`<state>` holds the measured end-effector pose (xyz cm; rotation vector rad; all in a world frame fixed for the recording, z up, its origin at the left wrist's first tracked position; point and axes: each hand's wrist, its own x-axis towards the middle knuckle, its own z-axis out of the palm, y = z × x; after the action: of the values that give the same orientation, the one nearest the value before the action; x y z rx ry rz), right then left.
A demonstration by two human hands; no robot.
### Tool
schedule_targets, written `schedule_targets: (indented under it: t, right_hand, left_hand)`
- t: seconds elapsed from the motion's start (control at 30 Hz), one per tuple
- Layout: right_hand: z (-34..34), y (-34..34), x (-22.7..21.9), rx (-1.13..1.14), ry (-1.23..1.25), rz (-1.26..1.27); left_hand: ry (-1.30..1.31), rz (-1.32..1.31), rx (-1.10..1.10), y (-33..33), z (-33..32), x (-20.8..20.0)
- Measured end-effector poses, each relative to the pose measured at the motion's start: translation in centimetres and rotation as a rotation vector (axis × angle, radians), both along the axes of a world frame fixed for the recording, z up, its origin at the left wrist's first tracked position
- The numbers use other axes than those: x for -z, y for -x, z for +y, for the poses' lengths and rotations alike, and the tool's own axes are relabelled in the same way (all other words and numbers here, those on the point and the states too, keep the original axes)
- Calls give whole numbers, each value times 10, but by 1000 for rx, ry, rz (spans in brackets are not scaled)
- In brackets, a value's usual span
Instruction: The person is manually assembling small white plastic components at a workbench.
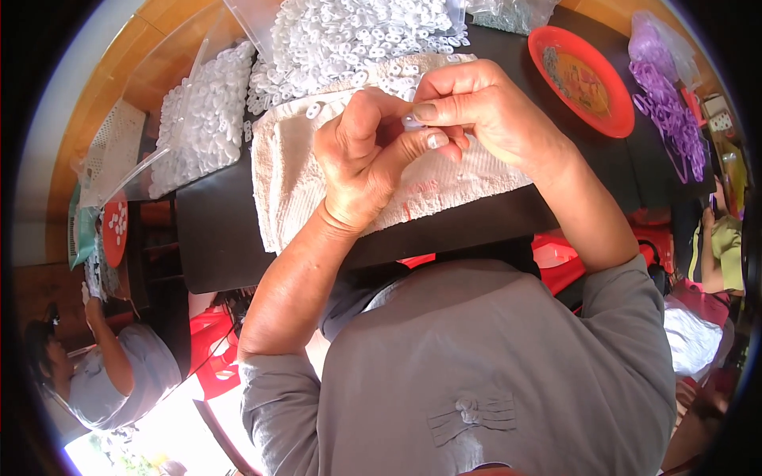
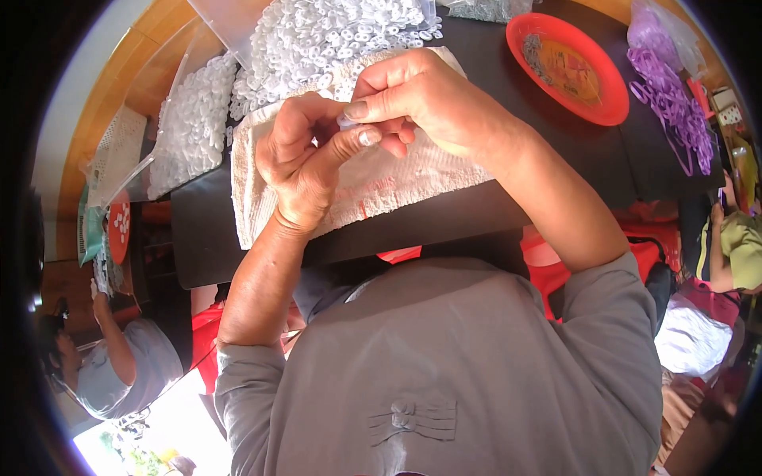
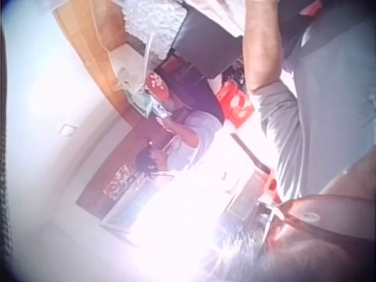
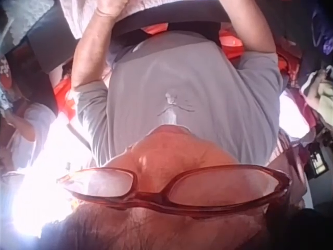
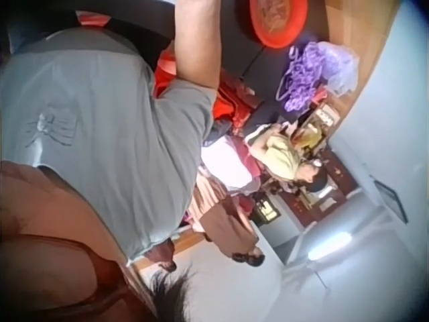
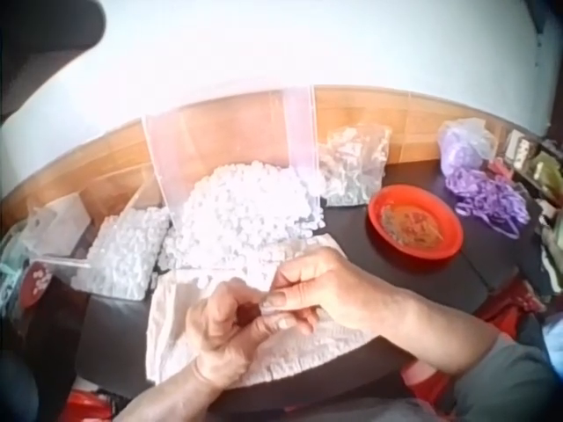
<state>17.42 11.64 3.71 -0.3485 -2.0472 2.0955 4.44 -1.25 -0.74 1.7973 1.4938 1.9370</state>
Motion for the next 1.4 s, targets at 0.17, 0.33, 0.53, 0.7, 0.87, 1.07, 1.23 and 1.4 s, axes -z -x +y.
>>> schedule_targets:
  t: [0.17, 0.33, 0.53, 0.7, 0.87, 1.07, 1.23, 1.4]
  right_hand:
    - [1, 4, 4, -4, 85, 11]
    - [3, 4, 2, 50, 74, 59]
    - [8, 7, 2, 156, -6, 67]
    - [10, 6, 2, 284, -61, 73]
    - [17, -1, -3, 288, -97, 166]
    - [17, -2, -9, 296, -101, 173]
    - [28, -5, -5, 354, -98, 186]
    - [38, -7, -1, 291, -363, 77]
  left_hand:
    - [29, -58, 39, -1, 1, -1]
    - [17, -171, 2, 1, 11, 5]
    - [4, -125, -42, 2, 6, 3]
    - [27, -526, -106, 1, -9, -39]
    - [-179, -172, -487, 64, -39, -110]
    - [271, 488, -942, 161, -58, -117]
    - [325, 465, -468, 84, -20, -68]
    - [546, 508, -349, 66, 15, 2]
